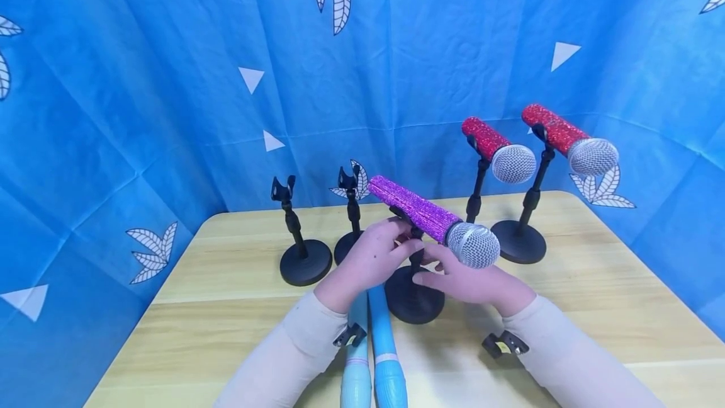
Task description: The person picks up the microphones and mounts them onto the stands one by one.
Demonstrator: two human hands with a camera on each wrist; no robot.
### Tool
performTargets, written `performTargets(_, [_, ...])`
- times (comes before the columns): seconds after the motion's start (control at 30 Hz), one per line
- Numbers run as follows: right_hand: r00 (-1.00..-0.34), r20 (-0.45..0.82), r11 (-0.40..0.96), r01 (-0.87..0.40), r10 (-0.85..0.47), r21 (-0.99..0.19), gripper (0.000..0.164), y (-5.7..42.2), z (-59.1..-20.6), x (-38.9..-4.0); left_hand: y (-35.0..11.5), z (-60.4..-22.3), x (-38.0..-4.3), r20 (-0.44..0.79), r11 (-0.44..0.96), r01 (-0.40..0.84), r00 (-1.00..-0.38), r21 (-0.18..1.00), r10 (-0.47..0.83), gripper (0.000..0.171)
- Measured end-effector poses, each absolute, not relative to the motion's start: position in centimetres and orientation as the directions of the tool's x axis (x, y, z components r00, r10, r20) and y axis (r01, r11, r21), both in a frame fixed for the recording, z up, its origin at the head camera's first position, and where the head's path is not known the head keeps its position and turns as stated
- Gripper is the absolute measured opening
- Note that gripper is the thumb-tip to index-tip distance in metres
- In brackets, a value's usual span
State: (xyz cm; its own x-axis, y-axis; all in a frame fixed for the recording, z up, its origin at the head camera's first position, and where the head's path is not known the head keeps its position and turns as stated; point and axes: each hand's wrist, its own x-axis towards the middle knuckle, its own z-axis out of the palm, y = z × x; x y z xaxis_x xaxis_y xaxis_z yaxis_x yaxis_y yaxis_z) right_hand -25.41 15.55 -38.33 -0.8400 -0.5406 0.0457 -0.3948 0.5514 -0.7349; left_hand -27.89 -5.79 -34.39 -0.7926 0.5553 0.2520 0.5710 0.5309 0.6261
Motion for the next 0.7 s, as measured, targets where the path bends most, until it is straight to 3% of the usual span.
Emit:
performTargets(0.1, [-0.885,0.058,0.471,-0.301,-0.462,-0.829,0.068,15.3,-37.8,-25.2,-5.8,-34.4,-27.9,0.267,0.528,0.583,-0.787,0.618,0.556,0.013])
performTargets(0.33, [-0.867,0.3,0.226,-0.41,-0.397,-0.884,0.058,14.5,-36.8,-24.8,-5.9,-34.6,-28.0,0.288,0.522,0.587,-0.788,0.619,0.544,0.014])
performTargets(0.7, [-0.857,0.296,0.168,-0.395,-0.421,-0.903,0.059,14.6,-38.0,-25.4,-5.6,-34.5,-27.9,0.314,0.518,0.601,-0.782,0.609,0.539,0.012])
